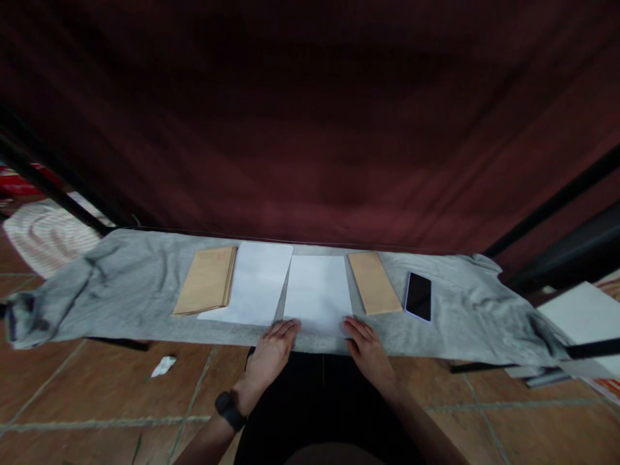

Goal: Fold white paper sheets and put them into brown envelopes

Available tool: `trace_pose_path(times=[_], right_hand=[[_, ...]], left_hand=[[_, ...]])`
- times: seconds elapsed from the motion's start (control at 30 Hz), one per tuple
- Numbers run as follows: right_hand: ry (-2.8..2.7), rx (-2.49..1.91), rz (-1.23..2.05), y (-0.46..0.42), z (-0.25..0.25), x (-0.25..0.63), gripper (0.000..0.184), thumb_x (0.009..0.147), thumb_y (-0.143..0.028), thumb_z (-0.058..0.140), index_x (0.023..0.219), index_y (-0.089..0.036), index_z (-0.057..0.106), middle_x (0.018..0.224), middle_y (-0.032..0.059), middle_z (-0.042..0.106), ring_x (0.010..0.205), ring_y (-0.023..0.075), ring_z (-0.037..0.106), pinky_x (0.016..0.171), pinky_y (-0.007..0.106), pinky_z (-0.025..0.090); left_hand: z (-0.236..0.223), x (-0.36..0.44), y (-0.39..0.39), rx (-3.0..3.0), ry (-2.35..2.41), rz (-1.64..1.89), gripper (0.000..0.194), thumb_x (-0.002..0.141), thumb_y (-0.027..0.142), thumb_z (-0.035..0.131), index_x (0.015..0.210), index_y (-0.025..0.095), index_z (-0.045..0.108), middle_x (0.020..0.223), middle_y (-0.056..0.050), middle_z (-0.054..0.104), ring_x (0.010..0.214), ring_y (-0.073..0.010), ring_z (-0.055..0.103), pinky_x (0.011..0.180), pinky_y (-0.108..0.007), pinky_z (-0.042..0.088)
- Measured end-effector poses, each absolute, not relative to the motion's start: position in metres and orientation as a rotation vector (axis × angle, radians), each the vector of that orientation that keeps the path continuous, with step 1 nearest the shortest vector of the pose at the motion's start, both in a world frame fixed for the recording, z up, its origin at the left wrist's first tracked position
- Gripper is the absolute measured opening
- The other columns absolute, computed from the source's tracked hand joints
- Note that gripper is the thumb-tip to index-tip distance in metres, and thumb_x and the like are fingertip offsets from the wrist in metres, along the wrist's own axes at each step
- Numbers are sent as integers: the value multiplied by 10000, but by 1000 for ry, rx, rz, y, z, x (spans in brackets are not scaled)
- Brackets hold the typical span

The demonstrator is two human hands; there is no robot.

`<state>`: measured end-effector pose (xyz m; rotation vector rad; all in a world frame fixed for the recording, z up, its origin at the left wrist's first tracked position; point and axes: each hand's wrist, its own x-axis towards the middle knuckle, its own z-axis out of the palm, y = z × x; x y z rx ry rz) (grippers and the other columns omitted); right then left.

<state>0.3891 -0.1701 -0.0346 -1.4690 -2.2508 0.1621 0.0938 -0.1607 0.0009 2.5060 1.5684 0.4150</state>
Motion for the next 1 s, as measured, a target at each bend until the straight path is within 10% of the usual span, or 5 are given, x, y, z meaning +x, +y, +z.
trace_pose_path(times=[0.17,0.4,0.77,1.0], right_hand=[[-2198,-1375,442,-172,-25,400,519,894,-41,397,1278,-262,667,1345,17,657,1249,182,600,1093,405,485],[-1917,-1296,759,-179,-9,399,315,1011,-356,460,1123,-267,741,1106,21,762,1034,201,713,931,330,578],[-1632,-1407,739,-144,-4,394,331,948,-459,522,1010,-222,744,996,85,765,943,236,715,857,351,564],[-1541,-1662,657,-119,-14,379,359,946,-460,446,958,-205,699,890,73,746,837,217,706,768,302,536]], left_hand=[[6,81,-180,2381,1510,604,355,974,223,437,1222,273,685,1253,-15,716,1176,-195,652,1047,-391,521],[-3,64,-169,1914,1563,922,409,845,203,497,1205,240,686,1203,-39,736,1106,-202,690,985,-377,555],[-8,83,-129,1597,1630,1062,338,832,511,599,789,190,698,714,-13,709,707,-187,649,715,-298,520],[-6,94,-99,1505,1665,1124,335,838,497,567,894,184,673,765,1,691,717,-164,608,713,-268,477]])
